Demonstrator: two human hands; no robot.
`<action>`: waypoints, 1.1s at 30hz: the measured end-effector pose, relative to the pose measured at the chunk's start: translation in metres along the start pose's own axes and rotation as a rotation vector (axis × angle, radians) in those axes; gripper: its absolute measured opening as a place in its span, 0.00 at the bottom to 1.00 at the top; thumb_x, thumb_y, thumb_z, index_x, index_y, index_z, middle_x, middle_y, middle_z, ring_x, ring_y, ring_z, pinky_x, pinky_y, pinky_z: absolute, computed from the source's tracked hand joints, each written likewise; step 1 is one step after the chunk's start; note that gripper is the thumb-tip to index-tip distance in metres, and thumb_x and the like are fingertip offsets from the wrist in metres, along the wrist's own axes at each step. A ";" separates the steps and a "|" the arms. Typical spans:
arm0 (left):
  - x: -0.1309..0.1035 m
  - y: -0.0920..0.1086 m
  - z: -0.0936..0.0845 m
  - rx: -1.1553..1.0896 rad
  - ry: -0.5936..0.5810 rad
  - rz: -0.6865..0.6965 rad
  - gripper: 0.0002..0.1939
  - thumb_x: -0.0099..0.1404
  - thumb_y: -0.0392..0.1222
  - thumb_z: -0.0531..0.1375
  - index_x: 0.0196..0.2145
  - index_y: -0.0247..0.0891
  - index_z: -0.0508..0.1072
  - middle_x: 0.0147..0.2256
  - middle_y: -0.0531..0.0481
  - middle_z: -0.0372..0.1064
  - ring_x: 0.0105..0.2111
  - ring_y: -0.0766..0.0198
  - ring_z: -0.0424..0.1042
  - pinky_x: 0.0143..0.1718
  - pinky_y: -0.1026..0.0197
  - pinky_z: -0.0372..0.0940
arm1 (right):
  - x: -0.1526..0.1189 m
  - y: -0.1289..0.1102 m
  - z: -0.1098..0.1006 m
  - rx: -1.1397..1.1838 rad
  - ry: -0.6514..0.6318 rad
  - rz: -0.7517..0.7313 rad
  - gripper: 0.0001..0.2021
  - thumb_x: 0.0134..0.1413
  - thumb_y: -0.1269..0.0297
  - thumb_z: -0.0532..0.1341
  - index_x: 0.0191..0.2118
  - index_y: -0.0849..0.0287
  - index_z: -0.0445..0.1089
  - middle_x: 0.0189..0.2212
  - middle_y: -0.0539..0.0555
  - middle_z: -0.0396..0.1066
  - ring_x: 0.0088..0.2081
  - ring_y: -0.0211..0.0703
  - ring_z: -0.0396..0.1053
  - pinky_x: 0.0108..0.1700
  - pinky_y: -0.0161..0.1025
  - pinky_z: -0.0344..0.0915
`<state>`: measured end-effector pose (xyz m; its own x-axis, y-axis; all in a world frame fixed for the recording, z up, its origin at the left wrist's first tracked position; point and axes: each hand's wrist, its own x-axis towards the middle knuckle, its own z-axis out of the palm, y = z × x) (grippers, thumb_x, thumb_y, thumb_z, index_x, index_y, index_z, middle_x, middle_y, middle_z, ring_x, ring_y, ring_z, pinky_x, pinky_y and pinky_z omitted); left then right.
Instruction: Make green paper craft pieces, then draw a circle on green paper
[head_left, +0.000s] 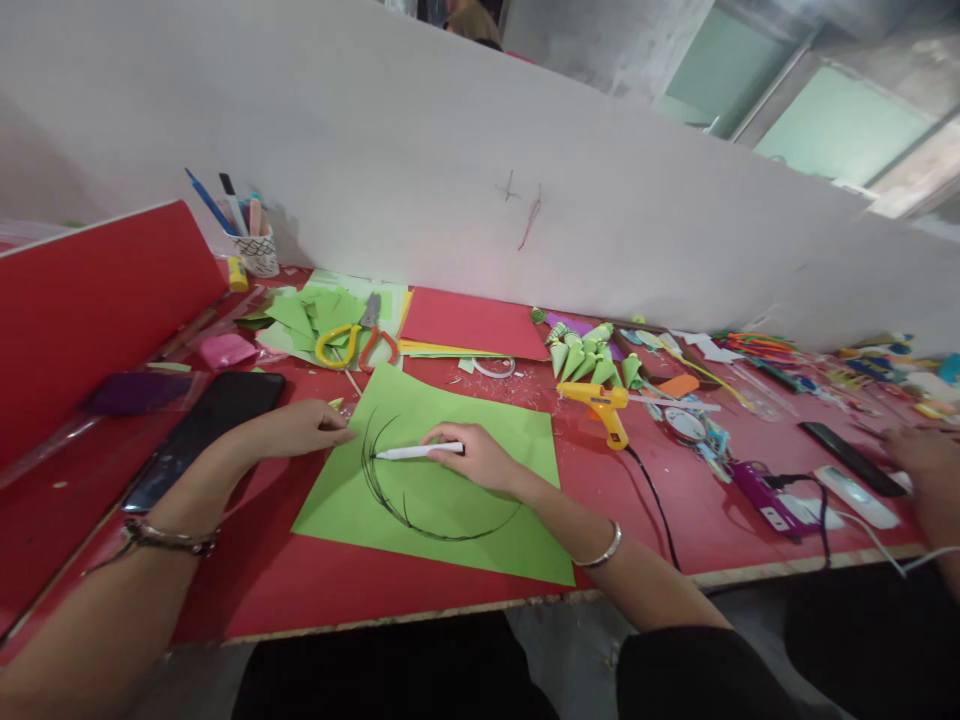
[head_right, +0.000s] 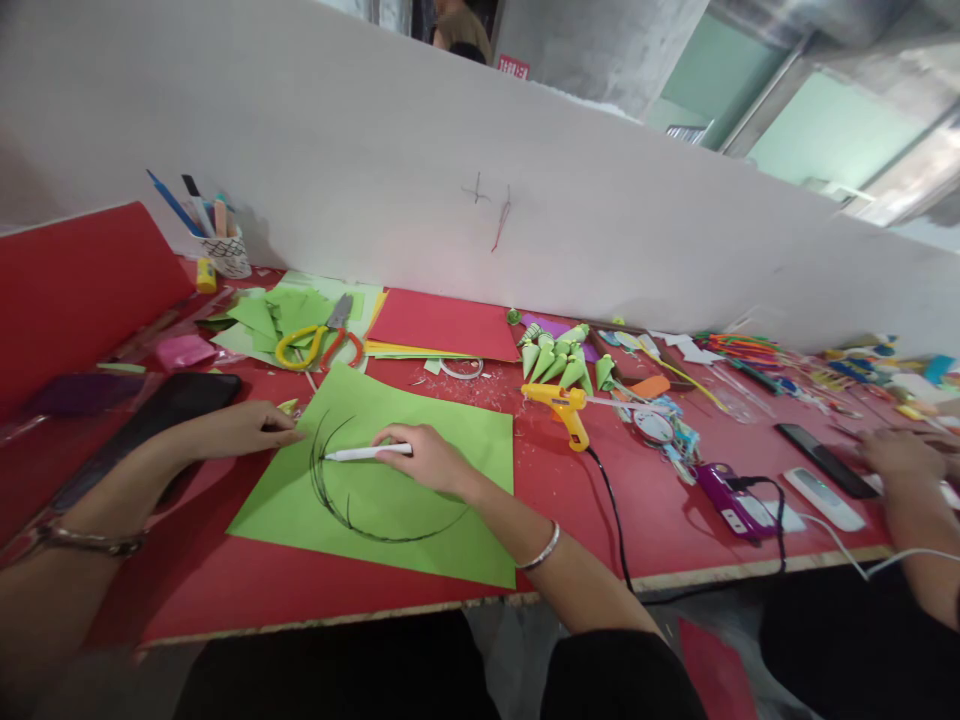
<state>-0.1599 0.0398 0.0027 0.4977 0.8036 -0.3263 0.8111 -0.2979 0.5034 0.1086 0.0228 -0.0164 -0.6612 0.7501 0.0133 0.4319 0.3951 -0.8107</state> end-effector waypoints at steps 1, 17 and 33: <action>0.000 0.001 0.000 -0.001 0.003 -0.002 0.19 0.56 0.52 0.47 0.16 0.38 0.48 0.17 0.55 0.40 0.18 0.71 0.43 0.20 0.65 0.42 | 0.003 0.001 -0.001 -0.008 0.009 -0.006 0.12 0.54 0.59 0.54 0.39 0.59 0.66 0.23 0.47 0.62 0.22 0.32 0.55 0.24 0.30 0.50; 0.000 -0.006 0.005 -0.045 -0.037 -0.004 0.18 0.56 0.50 0.48 0.17 0.38 0.48 0.18 0.56 0.41 0.19 0.70 0.44 0.20 0.65 0.42 | 0.005 0.010 -0.020 -0.040 0.246 0.126 0.11 0.54 0.60 0.53 0.39 0.59 0.65 0.23 0.48 0.61 0.22 0.32 0.54 0.23 0.30 0.49; -0.001 -0.002 0.004 -0.077 -0.019 0.042 0.18 0.55 0.51 0.49 0.15 0.38 0.51 0.17 0.55 0.43 0.18 0.70 0.46 0.19 0.65 0.44 | 0.019 0.000 -0.017 0.051 -0.139 -0.011 0.10 0.52 0.61 0.56 0.38 0.60 0.68 0.25 0.49 0.64 0.23 0.32 0.56 0.24 0.29 0.51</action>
<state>-0.1603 0.0378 -0.0015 0.5368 0.7813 -0.3184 0.7639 -0.2899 0.5765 0.1064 0.0455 -0.0065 -0.7456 0.6641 -0.0562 0.3949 0.3723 -0.8399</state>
